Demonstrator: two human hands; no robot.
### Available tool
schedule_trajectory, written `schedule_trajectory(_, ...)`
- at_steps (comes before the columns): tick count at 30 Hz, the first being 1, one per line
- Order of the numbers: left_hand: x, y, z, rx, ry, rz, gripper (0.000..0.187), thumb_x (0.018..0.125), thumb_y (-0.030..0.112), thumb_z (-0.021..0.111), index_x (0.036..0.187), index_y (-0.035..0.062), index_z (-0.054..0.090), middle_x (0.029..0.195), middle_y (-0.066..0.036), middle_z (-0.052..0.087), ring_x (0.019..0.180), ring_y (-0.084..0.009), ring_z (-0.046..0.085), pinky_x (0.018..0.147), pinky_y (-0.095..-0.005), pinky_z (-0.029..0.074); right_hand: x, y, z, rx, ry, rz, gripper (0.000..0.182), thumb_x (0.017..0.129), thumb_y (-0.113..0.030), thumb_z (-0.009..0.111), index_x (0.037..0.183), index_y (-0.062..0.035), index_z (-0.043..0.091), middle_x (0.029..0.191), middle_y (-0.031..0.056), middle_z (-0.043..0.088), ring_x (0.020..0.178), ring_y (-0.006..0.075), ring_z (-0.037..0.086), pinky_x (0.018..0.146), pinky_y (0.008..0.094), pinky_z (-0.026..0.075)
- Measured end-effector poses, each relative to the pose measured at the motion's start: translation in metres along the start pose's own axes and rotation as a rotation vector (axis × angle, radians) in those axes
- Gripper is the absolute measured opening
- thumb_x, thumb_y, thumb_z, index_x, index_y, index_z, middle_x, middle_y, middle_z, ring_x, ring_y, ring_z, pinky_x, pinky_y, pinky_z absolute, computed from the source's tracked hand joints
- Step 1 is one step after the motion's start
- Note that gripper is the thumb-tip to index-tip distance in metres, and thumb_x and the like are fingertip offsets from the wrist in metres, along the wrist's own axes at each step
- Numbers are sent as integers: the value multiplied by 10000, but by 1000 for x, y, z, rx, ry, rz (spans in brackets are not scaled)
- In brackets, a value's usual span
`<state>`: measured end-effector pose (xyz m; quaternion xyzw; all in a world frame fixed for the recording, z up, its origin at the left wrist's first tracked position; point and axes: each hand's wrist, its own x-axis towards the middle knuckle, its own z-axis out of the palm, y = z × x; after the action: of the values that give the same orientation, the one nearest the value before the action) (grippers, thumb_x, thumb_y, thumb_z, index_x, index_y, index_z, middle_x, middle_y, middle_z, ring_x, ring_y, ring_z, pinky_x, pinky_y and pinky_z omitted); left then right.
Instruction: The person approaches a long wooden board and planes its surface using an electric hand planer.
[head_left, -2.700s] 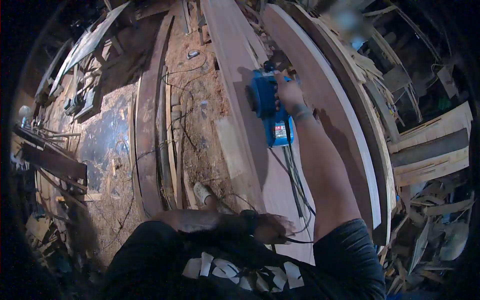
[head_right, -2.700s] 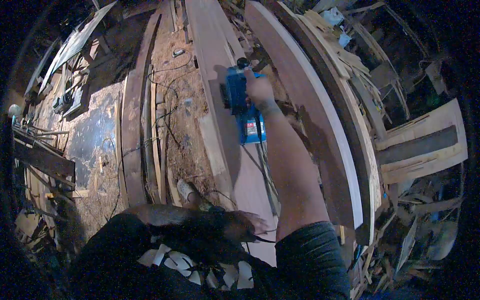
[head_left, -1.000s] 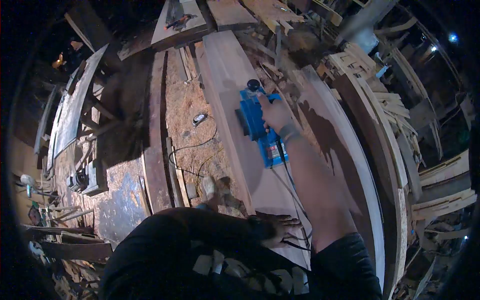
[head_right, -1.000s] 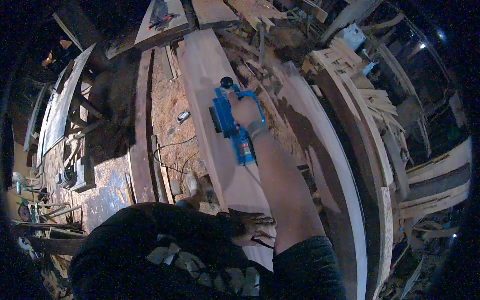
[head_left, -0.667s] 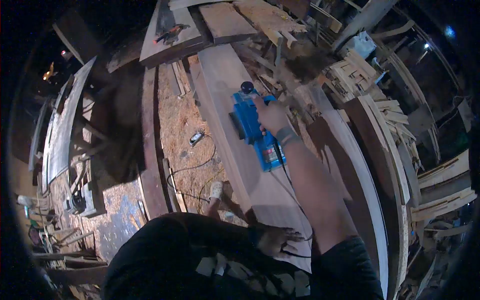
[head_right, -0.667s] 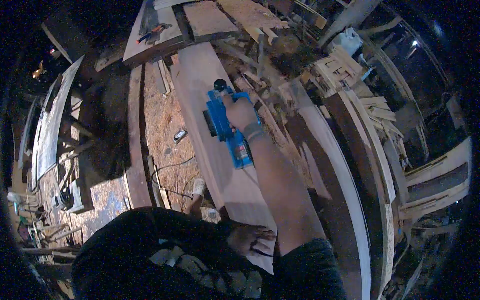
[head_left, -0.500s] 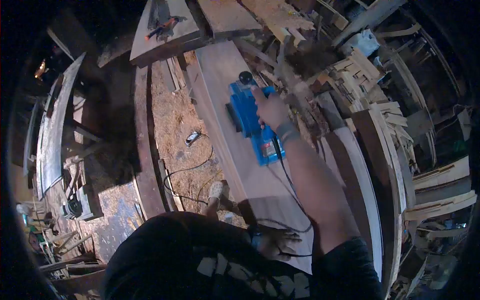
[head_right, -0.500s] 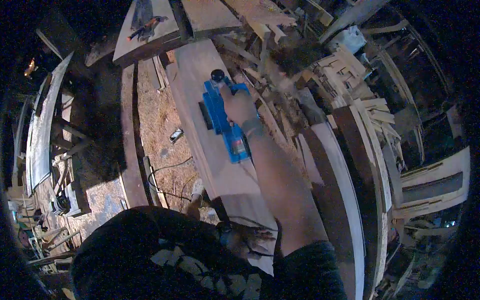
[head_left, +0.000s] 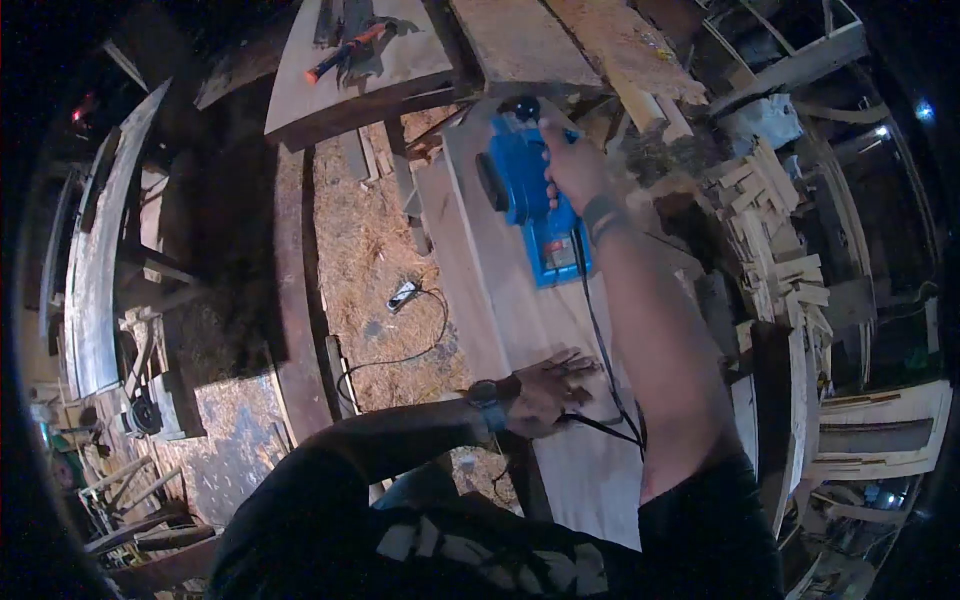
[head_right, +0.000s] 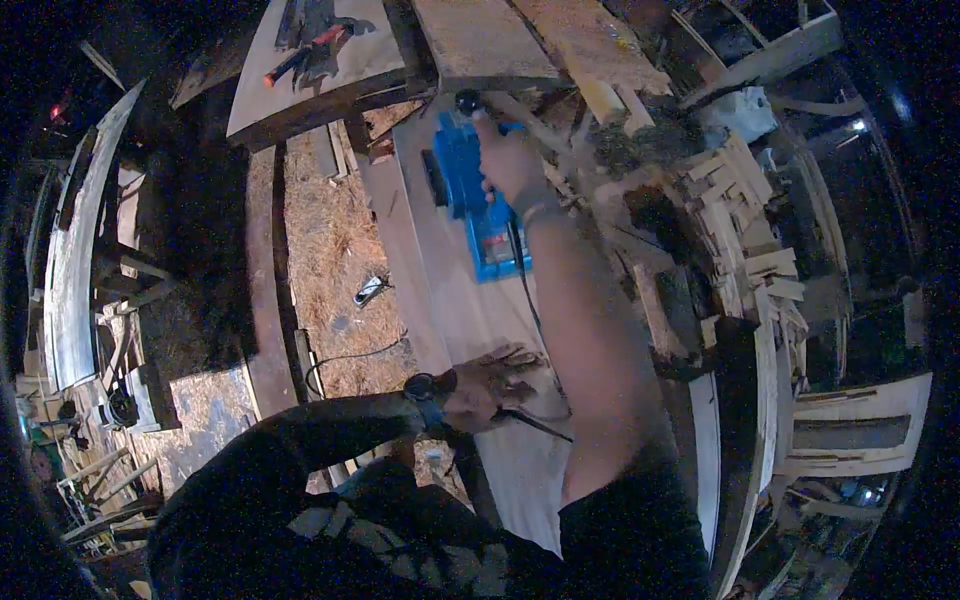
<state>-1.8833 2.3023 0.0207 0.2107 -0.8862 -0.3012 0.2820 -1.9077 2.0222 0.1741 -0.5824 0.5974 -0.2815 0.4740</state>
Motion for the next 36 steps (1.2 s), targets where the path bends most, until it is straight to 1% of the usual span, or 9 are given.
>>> schedule_trajectory(5, -8, -7, -10, -90, 90, 77, 398, 892, 380, 700, 1187, 115, 668, 1585, -268, 419, 1539, -428, 321, 1291, -569, 191, 64, -22, 23, -21, 37, -26, 706, 1041, -619, 494, 848, 46, 635, 673, 139, 636, 498, 250, 633, 441, 409, 530)
schedule_trajectory(10, -7, -2, 2, -51, 25, 2, 568, 912, 446, 680, 1373, 126, 592, 1627, -233, 367, 1533, -421, 325, 1281, -599, 184, 121, -43, 41, 58, 50, -22, 626, 982, -632, 623, 860, -19, 592, 701, 90, 581, 513, 197, 563, 438, 373, 486)
schedule_trajectory(11, -4, -4, 3, -66, 43, 14, 373, 971, 426, 650, 1176, 115, 664, 1585, -305, 415, 1529, -443, 332, 1286, -561, 189, 130, -49, 44, 60, 57, -29, 624, 983, -628, 627, 864, -16, 593, 704, 91, 583, 511, 200, 562, 438, 377, 487)
schedule_trajectory(20, -7, -18, 33, -169, 235, 18, 326, 966, 380, 675, 1171, 126, 679, 1465, -105, 588, 1453, -328, 453, 1266, -520, 269, 129, -41, 42, -53, 119, -223, 478, 1002, -475, 674, 1031, -1, 620, 702, 83, 627, 548, 193, 613, 475, 383, 513)
schedule_trajectory(25, -22, 21, -88, -356, -317, -237, 383, 1025, 293, 612, 1351, 95, 648, 1295, -163, 701, 1111, -375, 705, 942, -501, 553, -55, -14, -30, -172, 202, -413, 479, 956, -337, 768, 1229, 22, 606, 893, 152, 724, 754, 300, 713, 722, 449, 576)
schedule_trajectory(28, -64, 43, -110, -705, -237, 56, 371, 1103, 237, 453, 1326, 14, 649, 1366, -181, 657, 1268, -342, 625, 1117, -411, 471, -166, 70, -94, -428, 356, -540, 508, 951, -248, 757, 1367, -13, 583, 976, 130, 727, 894, 265, 710, 850, 410, 566)
schedule_trajectory(30, -54, 80, -168, -988, -177, 187, 350, 1109, 225, 470, 1292, 1, 667, 1327, -184, 669, 1218, -304, 657, 1060, -411, 506, -272, 88, -132, -466, 391, -350, 545, 917, -284, 788, 1354, -14, 608, 1065, 170, 743, 1010, 263, 720, 889, 414, 562)
schedule_trajectory(34, -1, 131, -213, -1422, -310, -381, 299, 1072, 267, 566, 1085, -13, 670, 1081, -83, 692, 803, -111, 656, 719, -289, 553, -468, 59, -160, -447, 540, 229, 570, 876, -316, 816, 1323, -13, 634, 1101, 196, 755, 1000, 280, 742, 861, 427, 578)
schedule_trajectory(36, 41, 130, -182, -895, -269, -203, 194, 1036, 181, 587, 1027, -1, 654, 980, -90, 695, 879, -146, 652, 812, -316, 545, -559, 56, -155, -297, 702, 483, 558, 869, -302, 811, 1323, -29, 637, 1073, 198, 763, 952, 297, 754, 833, 436, 590)
